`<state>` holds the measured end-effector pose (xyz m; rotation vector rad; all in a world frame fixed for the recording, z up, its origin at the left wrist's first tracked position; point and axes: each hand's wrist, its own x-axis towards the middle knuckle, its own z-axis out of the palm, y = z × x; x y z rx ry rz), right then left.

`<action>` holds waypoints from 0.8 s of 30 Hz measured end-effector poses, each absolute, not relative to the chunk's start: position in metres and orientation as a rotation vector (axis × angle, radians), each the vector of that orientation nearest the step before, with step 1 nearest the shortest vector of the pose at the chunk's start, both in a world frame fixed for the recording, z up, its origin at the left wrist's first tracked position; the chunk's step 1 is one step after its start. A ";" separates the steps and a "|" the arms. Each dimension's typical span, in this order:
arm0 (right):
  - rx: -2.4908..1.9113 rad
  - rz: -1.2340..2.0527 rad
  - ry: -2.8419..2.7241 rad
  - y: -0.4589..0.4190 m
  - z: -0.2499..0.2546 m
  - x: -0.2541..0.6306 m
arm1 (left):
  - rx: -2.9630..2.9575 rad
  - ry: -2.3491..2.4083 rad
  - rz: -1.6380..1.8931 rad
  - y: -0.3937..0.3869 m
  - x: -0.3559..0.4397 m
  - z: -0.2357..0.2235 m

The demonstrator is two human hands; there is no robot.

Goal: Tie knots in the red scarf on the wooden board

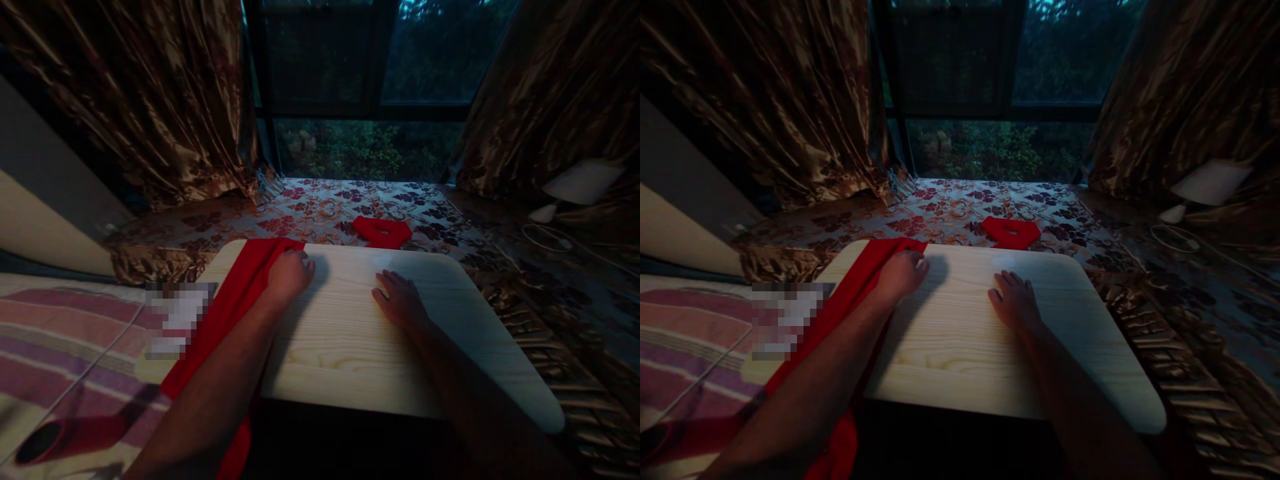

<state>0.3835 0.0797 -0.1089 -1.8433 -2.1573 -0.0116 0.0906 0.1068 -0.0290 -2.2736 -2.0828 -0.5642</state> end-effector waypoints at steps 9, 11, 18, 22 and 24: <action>-1.799 0.020 -2.112 0.080 -0.111 0.385 | -1.968 -2.411 -0.339 0.137 0.026 -0.055; -1.795 0.032 -2.113 0.079 -0.110 0.385 | -1.969 -2.389 -0.355 0.136 0.026 -0.060; -1.794 0.060 -2.093 0.076 -0.108 0.384 | -1.902 -2.468 -0.474 0.135 0.024 -0.067; -1.792 0.055 -2.103 0.077 -0.108 0.384 | -1.860 -2.525 -0.523 0.137 0.023 -0.068; -1.788 0.047 -2.105 0.077 -0.109 0.385 | -1.860 -2.538 -0.585 0.137 0.022 -0.068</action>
